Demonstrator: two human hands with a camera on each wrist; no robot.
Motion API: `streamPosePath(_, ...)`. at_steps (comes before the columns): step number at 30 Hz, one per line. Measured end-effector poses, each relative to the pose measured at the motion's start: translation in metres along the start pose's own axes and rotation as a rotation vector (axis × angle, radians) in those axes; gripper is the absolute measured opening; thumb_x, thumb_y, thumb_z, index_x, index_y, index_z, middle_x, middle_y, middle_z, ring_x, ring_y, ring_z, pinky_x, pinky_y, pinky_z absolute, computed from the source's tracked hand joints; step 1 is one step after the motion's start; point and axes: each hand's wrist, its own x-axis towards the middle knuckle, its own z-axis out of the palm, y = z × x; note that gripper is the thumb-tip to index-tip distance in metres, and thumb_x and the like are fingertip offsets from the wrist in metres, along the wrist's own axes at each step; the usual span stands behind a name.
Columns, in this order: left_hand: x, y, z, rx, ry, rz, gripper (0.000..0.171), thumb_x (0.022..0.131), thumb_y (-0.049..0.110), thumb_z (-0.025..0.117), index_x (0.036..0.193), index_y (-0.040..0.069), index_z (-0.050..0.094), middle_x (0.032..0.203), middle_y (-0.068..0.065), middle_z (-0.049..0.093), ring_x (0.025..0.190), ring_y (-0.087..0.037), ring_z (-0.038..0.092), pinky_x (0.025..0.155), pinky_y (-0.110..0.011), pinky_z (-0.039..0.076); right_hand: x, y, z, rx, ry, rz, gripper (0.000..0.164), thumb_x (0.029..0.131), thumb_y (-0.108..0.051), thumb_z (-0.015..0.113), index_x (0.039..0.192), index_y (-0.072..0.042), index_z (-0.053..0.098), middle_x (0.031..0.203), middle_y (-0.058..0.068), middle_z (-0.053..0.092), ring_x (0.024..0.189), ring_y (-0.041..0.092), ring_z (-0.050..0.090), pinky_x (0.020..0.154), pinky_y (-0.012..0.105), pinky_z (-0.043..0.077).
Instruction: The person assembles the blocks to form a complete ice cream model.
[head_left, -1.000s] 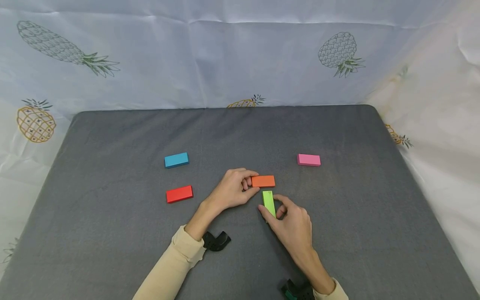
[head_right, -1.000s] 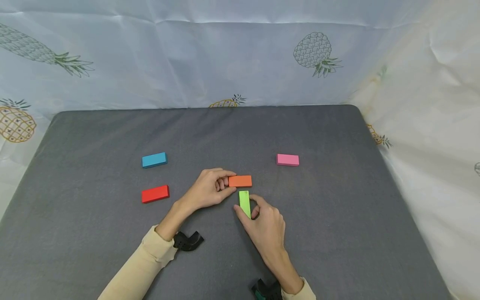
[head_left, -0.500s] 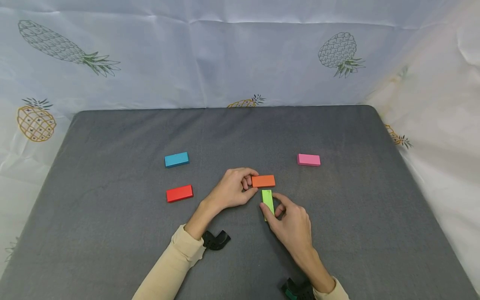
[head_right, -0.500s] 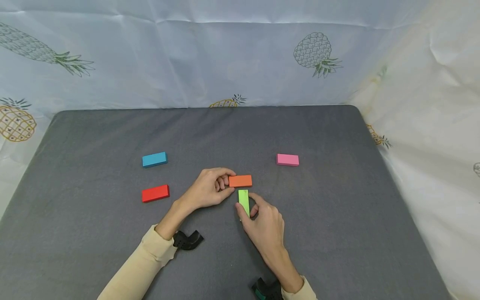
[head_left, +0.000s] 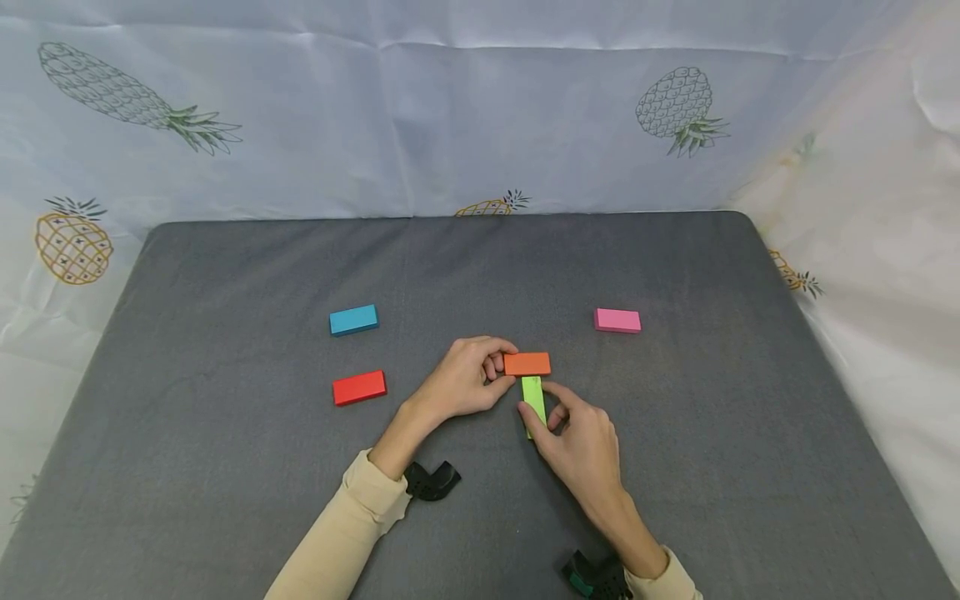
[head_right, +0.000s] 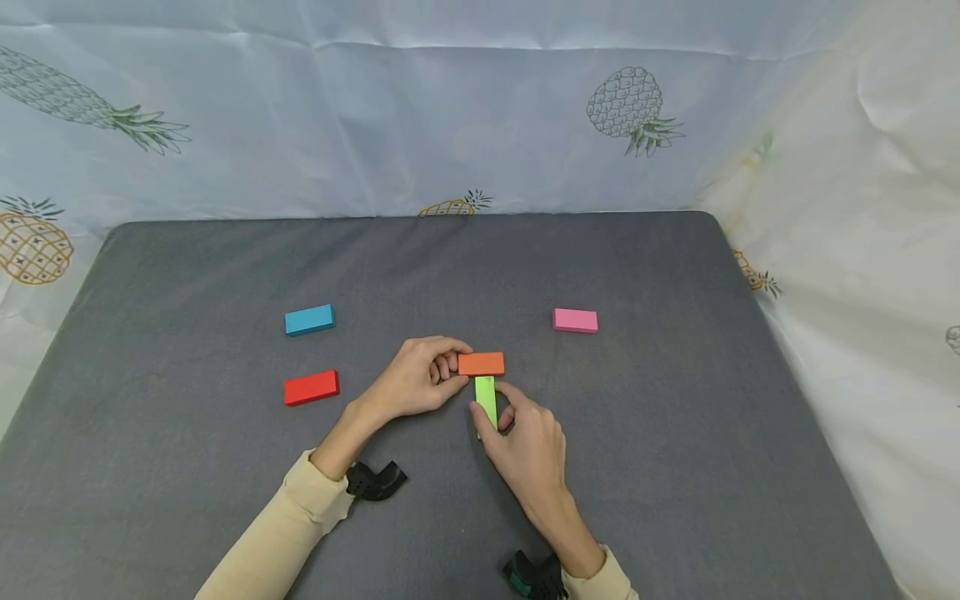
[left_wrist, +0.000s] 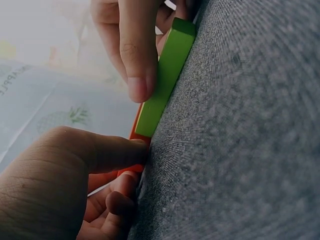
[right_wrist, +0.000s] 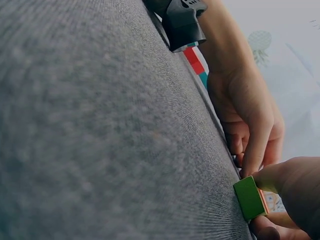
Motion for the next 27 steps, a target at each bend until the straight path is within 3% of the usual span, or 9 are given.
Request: streamPosePath(27, -0.0009, 0.0007, -0.0009, -0.003, 0.009, 0.026, 0.027, 0.087, 0.003, 0.074, 0.113, -0.001, 0.071, 0.084, -0.007, 0.065, 0.066, -0.009, 0.057, 0.065, -0.018, 0.051, 0.0018, 0.0, 0.0017, 0.019, 0.011, -0.021, 0.038, 0.086, -0.033, 0.083, 0.112, -0.007, 0.075, 0.058, -0.004, 0.052, 0.046, -0.004, 0.027, 0.042, 0.02, 0.026)
